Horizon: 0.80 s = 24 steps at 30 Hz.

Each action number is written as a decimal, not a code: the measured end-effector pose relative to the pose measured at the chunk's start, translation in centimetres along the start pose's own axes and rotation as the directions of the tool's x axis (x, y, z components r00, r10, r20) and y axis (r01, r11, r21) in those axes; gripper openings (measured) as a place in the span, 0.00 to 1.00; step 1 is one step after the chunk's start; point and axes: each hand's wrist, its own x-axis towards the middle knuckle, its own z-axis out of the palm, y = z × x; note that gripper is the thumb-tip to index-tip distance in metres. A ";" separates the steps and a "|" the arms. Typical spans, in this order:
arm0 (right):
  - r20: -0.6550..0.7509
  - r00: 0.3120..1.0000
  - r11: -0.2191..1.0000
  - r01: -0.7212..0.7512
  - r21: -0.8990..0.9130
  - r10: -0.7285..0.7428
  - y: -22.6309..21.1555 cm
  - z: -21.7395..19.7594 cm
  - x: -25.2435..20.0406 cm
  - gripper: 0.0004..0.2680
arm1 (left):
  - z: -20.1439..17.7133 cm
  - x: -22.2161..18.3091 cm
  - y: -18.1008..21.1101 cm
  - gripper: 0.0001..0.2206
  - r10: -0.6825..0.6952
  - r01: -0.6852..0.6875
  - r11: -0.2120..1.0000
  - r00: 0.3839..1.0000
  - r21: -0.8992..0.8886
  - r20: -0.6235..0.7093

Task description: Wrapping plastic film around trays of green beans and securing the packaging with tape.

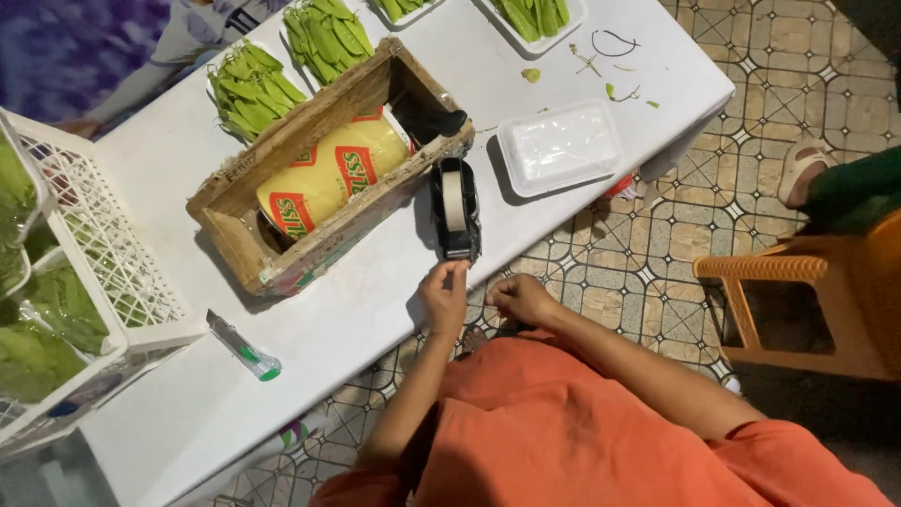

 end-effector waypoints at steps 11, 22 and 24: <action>0.206 0.979 0.999 0.023 -0.034 -0.015 -0.5 -5.1 0.5 0.05 | -0.1 -1.4 0.7 0.02 -0.021 0.023 0.991 1.000 -0.128 0.018; 0.132 0.914 0.760 0.231 0.607 -0.383 -7.9 -14.9 -0.9 0.17 | 3.8 6.5 18.6 0.09 0.228 -0.289 0.868 0.955 -0.405 -0.192; 0.086 0.947 0.837 0.229 0.498 -0.311 -7.6 -15.3 -0.7 0.15 | 4.5 7.9 20.0 0.09 0.234 -0.306 0.861 0.947 -0.406 -0.218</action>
